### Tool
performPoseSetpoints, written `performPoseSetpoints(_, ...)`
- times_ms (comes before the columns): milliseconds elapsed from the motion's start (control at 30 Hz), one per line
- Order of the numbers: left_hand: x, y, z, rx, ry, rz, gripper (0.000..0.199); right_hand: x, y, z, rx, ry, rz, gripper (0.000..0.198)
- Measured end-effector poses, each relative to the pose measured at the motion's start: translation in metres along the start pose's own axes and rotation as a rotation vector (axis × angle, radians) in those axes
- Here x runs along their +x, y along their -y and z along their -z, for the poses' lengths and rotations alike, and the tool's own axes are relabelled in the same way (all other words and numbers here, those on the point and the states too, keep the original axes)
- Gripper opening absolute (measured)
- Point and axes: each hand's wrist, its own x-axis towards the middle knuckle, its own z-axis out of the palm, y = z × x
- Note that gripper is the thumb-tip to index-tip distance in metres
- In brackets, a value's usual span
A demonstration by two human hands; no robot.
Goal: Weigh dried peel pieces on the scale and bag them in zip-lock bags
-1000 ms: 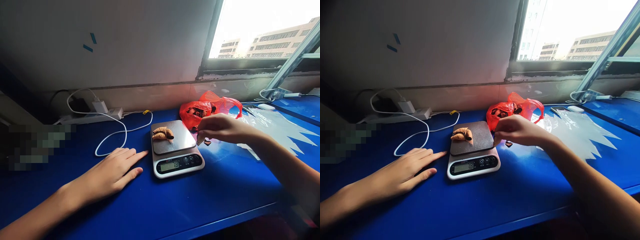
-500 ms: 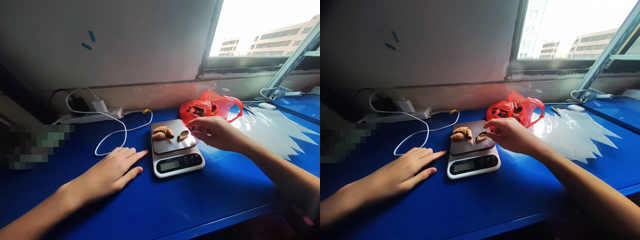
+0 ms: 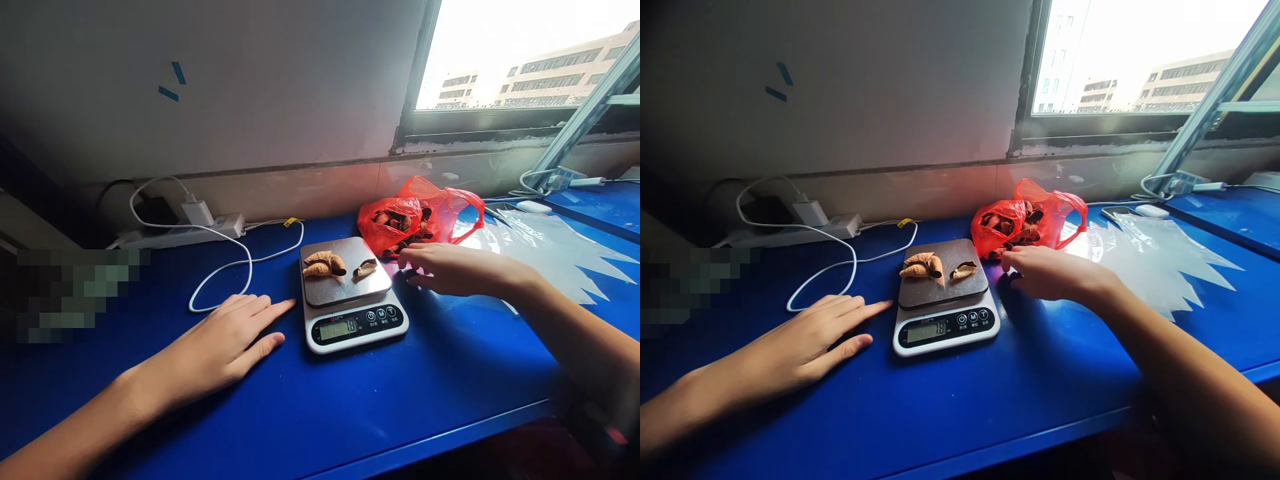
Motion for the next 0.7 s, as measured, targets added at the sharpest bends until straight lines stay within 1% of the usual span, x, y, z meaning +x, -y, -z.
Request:
performPoseSetpoints(133, 0.000, 0.000, 0.000, -0.017, 0.008, 0.010, 0.049, 0.009, 0.000, -0.005, -0.004, -0.019, -0.002, 0.012)
performPoseSetpoints(367, 0.000, -0.002, 0.002, -0.027, 0.034, 0.012, 0.050, 0.013, 0.001, -0.006, 0.051, -0.033, 0.003, 0.025)
performPoseSetpoints(500, 0.001, -0.001, 0.001, -0.016, 0.023, 0.006, 0.049, 0.014, 0.001, -0.009, 0.126, -0.034, 0.029, 0.033)
performPoseSetpoints(700, 0.000, 0.000, 0.000, 0.003, -0.017, -0.014, 0.047, 0.013, 0.005, -0.011, 0.147, -0.062, 0.024, 0.036)
